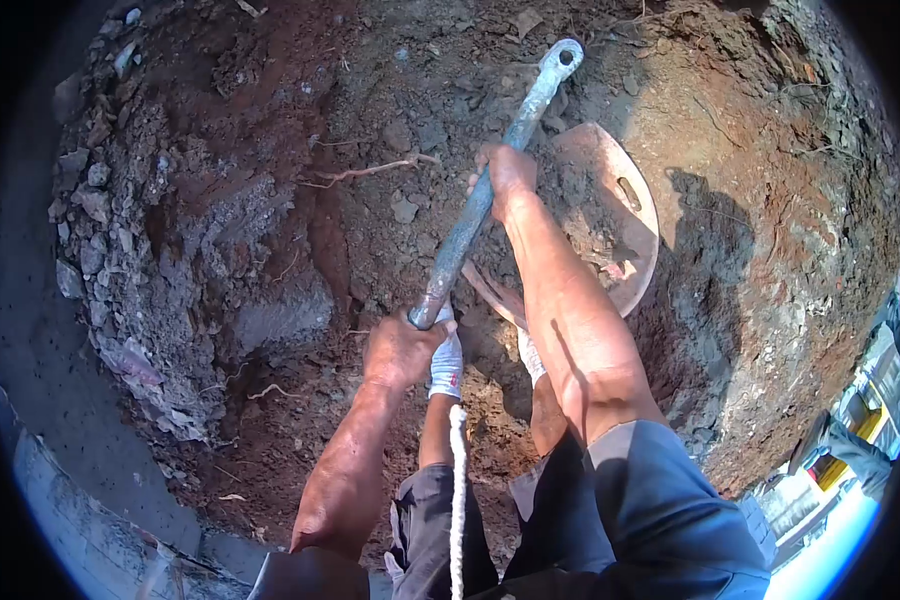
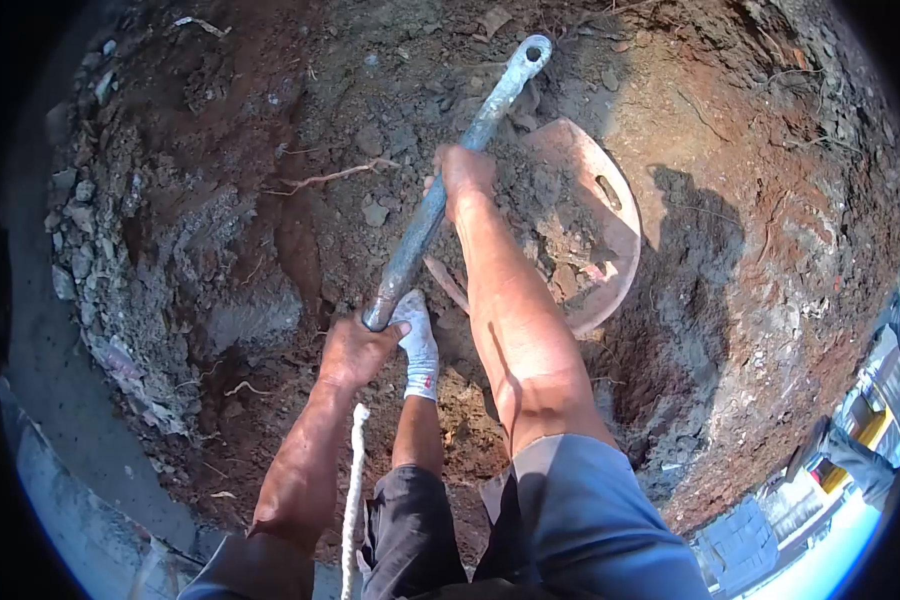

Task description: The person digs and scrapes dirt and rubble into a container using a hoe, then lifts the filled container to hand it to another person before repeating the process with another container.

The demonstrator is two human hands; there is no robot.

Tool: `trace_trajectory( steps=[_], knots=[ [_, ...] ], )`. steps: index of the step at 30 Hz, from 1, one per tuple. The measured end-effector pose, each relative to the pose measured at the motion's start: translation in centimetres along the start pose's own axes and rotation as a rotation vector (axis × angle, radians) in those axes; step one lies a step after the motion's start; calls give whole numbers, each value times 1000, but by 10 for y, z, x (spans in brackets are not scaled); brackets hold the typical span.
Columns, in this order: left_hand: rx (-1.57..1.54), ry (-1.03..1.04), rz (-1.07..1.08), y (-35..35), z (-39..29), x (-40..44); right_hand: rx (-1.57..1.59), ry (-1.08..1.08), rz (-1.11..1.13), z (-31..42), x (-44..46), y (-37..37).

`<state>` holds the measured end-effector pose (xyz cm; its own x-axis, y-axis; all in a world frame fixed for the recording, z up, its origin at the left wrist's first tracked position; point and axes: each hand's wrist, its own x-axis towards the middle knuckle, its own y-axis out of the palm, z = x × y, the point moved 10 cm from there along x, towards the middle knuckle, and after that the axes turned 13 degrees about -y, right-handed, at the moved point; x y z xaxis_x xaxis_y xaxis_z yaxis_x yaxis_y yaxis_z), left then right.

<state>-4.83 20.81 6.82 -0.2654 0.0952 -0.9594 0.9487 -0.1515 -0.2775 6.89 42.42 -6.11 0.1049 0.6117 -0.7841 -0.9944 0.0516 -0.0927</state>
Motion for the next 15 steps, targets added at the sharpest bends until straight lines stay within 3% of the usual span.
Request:
trace_trajectory(
  steps=[2, 3, 7, 10, 15],
  knots=[
    [114, -68, -44, -2, 8, -13, -31, -3, 71, 3, -9, 9],
    [55, -175, 12, 6, 27, -21, -56, 48, 94, -22, -28, 4],
    [121, -323, -142, 14, 121, -43, -77, 133, 180, -67, -86, 47],
    [94, -295, -83, -8, 96, -52, -22, 152, 254, -73, -83, 57],
    [-17, -265, -134, 62, 70, -75, -66, 198, 339, -77, -61, 19]
  ],
)
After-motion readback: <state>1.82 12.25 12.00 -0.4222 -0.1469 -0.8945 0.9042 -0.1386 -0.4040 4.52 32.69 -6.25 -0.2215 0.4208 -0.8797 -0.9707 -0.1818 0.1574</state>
